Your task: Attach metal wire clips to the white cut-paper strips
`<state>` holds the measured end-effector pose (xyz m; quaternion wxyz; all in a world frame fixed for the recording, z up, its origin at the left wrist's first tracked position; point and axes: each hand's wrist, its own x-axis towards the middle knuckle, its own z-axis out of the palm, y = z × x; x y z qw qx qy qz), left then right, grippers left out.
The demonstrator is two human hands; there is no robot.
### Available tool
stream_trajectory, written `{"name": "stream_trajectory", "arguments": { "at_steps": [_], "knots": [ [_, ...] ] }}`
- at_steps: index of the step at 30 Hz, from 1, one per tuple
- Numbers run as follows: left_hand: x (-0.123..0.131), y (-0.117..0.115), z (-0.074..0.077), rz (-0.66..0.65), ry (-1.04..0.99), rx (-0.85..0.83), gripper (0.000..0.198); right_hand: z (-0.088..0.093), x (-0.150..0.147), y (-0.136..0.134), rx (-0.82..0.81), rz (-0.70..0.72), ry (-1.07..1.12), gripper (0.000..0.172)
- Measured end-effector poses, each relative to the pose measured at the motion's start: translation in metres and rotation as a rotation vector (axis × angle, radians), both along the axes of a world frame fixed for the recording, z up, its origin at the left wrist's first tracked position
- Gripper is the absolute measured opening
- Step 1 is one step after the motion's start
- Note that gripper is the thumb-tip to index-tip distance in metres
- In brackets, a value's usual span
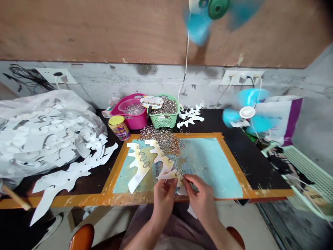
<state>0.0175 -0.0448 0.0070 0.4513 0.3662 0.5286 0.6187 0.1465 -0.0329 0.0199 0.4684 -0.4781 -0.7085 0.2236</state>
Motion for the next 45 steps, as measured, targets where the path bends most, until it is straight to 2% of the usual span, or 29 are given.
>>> {"name": "stream_trajectory", "arguments": {
  "at_steps": [4,7,10,14,16,18,21,22,23,25,26,28,31,37,40,42,44,45],
  "knots": [
    [0.009,-0.008,-0.003,0.036,-0.221,-0.037,0.027,0.002,0.004,0.000,0.011,0.026,0.005,0.015],
    [0.014,-0.018,-0.001,0.015,-0.416,-0.030,0.032,0.014,0.015,0.000,-0.056,0.116,-0.007,0.014],
    [0.021,-0.024,0.005,-0.054,-0.569,0.053,0.035,0.030,0.025,0.001,-0.084,0.229,-0.134,0.015],
    [0.026,-0.030,0.007,-0.073,-0.559,0.061,0.037,0.040,0.026,0.006,-0.006,0.255,-0.402,0.018],
    [0.021,-0.033,0.004,-0.039,-0.456,0.046,0.038,0.034,0.021,0.011,0.037,0.245,-0.545,0.020],
    [0.009,-0.036,0.001,0.043,-0.238,0.086,0.037,0.021,0.015,0.017,0.060,0.240,-0.676,0.020],
    [-0.015,-0.032,-0.002,0.183,0.352,0.291,0.046,-0.003,0.010,0.024,0.061,0.256,-0.806,0.019],
    [-0.021,-0.028,-0.001,0.158,0.583,0.359,0.047,-0.009,0.010,0.026,0.053,0.268,-0.821,0.018],
    [-0.026,-0.021,-0.001,0.068,0.786,0.400,0.045,-0.014,0.010,0.026,0.036,0.280,-0.820,0.018],
    [-0.031,-0.005,-0.001,-0.224,1.007,0.393,0.049,-0.018,0.013,0.026,-0.009,0.309,-0.779,0.016],
    [-0.032,0.004,-0.002,-0.331,1.055,0.378,0.051,-0.018,0.015,0.025,-0.035,0.320,-0.745,0.016],
    [-0.030,0.018,-0.005,-0.443,1.069,0.346,0.050,-0.016,0.019,0.024,-0.080,0.339,-0.675,0.017],
    [-0.027,0.028,-0.009,-0.488,1.029,0.292,0.041,-0.018,0.024,0.022,-0.100,0.355,-0.598,0.019],
    [-0.033,0.026,-0.012,-0.497,1.057,0.294,0.024,-0.030,0.032,0.018,-0.082,0.397,-0.520,0.018],
    [-0.034,0.024,-0.014,-0.479,1.097,0.364,0.013,-0.023,0.037,0.021,-0.109,0.448,-0.421,0.019],
    [-0.033,0.022,-0.015,-0.426,1.131,0.421,0.012,-0.016,0.040,0.026,-0.113,0.483,-0.350,0.028],
    [-0.032,0.019,-0.015,-0.371,1.178,0.472,0.014,-0.010,0.042,0.031,-0.104,0.518,-0.357,0.034],
    [-0.031,0.018,-0.015,-0.351,1.200,0.493,0.015,-0.009,0.043,0.033,-0.099,0.533,-0.390,0.031]
  ]
}}
